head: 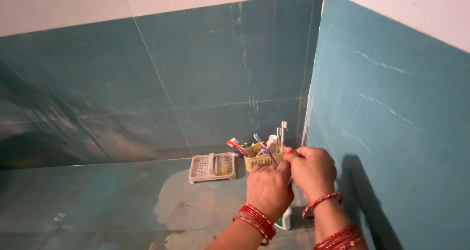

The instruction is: The person takes a sachet of handwash from a yellow shopping bag, walks into a bathroom, and places the sachet and a pump bottle of handwash on a wall-mounted shelf. The person handles the sachet and bottle with both hands and positions them on the shelf.

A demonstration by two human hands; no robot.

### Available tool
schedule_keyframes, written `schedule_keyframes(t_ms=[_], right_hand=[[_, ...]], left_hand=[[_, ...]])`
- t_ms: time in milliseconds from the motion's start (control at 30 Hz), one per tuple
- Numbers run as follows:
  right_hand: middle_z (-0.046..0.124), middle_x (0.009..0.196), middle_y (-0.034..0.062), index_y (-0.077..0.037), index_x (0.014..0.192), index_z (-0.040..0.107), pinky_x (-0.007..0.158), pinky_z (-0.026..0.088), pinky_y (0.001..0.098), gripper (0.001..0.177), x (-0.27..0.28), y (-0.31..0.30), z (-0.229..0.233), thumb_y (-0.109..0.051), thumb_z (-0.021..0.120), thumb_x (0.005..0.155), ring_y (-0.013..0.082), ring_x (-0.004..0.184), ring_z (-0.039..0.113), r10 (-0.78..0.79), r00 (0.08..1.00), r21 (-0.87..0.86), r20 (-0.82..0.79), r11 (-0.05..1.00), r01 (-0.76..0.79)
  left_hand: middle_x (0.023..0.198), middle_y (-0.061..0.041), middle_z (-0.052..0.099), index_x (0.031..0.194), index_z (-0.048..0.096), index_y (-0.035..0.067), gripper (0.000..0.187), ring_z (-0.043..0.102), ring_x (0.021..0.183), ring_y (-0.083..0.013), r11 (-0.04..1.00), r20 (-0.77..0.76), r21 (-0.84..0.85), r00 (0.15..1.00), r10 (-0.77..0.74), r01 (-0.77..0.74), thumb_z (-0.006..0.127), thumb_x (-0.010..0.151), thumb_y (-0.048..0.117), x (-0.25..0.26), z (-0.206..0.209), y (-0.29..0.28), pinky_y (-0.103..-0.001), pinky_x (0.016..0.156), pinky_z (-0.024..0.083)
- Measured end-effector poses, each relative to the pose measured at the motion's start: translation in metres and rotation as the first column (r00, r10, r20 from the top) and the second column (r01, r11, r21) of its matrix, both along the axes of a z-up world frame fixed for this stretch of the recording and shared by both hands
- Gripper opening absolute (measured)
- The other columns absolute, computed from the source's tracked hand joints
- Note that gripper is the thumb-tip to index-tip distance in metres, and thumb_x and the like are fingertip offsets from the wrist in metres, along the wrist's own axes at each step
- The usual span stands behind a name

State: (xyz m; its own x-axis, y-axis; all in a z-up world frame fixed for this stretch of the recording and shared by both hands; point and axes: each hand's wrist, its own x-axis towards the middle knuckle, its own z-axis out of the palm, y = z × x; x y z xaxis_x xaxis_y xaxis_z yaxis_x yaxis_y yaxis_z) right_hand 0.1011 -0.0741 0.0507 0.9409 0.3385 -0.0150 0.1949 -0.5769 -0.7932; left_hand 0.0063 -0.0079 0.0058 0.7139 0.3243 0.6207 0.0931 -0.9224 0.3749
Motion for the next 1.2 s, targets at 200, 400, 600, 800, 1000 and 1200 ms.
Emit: schedule_keyframes(t_ms=[200, 400, 600, 800, 1000, 1200], right_hand=[[0.076, 0.071, 0.0065, -0.009, 0.085, 0.084, 0.067, 0.052, 0.0367, 0.022, -0.004, 0.004, -0.008, -0.029, 0.075, 0.088, 0.0195, 0.064, 0.069, -0.098, 0.993, 0.164, -0.059, 0.981, 0.107], [0.075, 0.083, 0.0063, 0.004, 0.089, 0.079, 0.069, 0.051, 0.0311, 0.018, 0.008, 0.009, -0.032, -0.014, 0.075, 0.087, 0.0131, 0.075, 0.064, -0.072, 0.886, 0.516, -0.459, 0.79, 0.331], [0.071, 0.085, 0.0101, 0.008, 0.093, 0.073, 0.065, 0.051, 0.0337, 0.022, 0.031, 0.006, -0.07, -0.014, 0.073, 0.092, 0.0178, 0.075, 0.063, 0.221, 0.794, 0.613, -0.566, 0.757, 0.226], [0.071, 0.083, 0.0026, -0.001, 0.1, 0.081, 0.068, 0.045, 0.0288, 0.022, 0.038, -0.006, -0.074, -0.02, 0.074, 0.091, 0.0119, 0.074, 0.056, 0.309, 0.855, 0.38, -0.418, 0.914, -0.145], [0.074, 0.082, 0.0023, 0.002, 0.098, 0.082, 0.072, 0.048, 0.0279, 0.025, 0.026, -0.003, -0.059, -0.02, 0.073, 0.092, 0.0094, 0.077, 0.059, 0.373, 0.858, 0.316, -0.354, 0.911, -0.265], [0.078, 0.094, 0.0052, 0.002, 0.104, 0.078, 0.088, 0.049, 0.0288, 0.027, 0.017, -0.008, -0.038, -0.019, 0.067, 0.091, 0.0134, 0.09, 0.067, 0.327, 0.849, 0.476, -0.416, 0.873, -0.103]], left_hand=[[0.083, -0.009, 0.071, 0.091, 0.063, 0.007, 0.015, 0.069, 0.082, -0.0291, 0.996, 0.051, 0.094, 0.999, 0.008, -0.012, 0.065, 0.076, 0.005, 0.0, -0.003, 0.001, -0.043, 0.088, 0.047], [0.08, -0.009, 0.07, 0.089, 0.064, 0.007, 0.014, 0.069, 0.08, -0.0277, 0.992, 0.012, 0.122, 1.0, 0.025, -0.027, 0.066, 0.075, 0.007, 0.002, -0.002, 0.001, -0.044, 0.085, 0.045], [0.083, -0.011, 0.073, 0.099, 0.067, 0.007, 0.021, 0.07, 0.082, -0.0299, 0.996, -0.219, 0.071, 0.973, 0.073, -0.059, 0.066, 0.078, 0.008, 0.002, -0.011, -0.001, -0.046, 0.085, 0.046], [0.085, -0.015, 0.073, 0.097, 0.067, 0.01, 0.014, 0.072, 0.084, -0.0348, 0.965, -0.529, -0.146, 0.841, 0.111, -0.219, 0.067, 0.084, 0.016, -0.005, -0.006, 0.001, -0.048, 0.083, 0.051], [0.083, -0.019, 0.072, 0.096, 0.067, 0.009, 0.013, 0.07, 0.08, -0.0405, 0.938, -0.437, -0.243, 0.891, 0.121, -0.246, 0.065, 0.087, 0.018, -0.01, -0.001, -0.002, -0.052, 0.076, 0.054], [0.085, -0.023, 0.071, 0.101, 0.07, 0.008, 0.024, 0.068, 0.083, -0.0437, 0.873, -0.317, -0.457, 0.948, 0.019, -0.17, 0.061, 0.096, 0.03, -0.006, 0.008, -0.003, -0.053, 0.074, 0.053]])
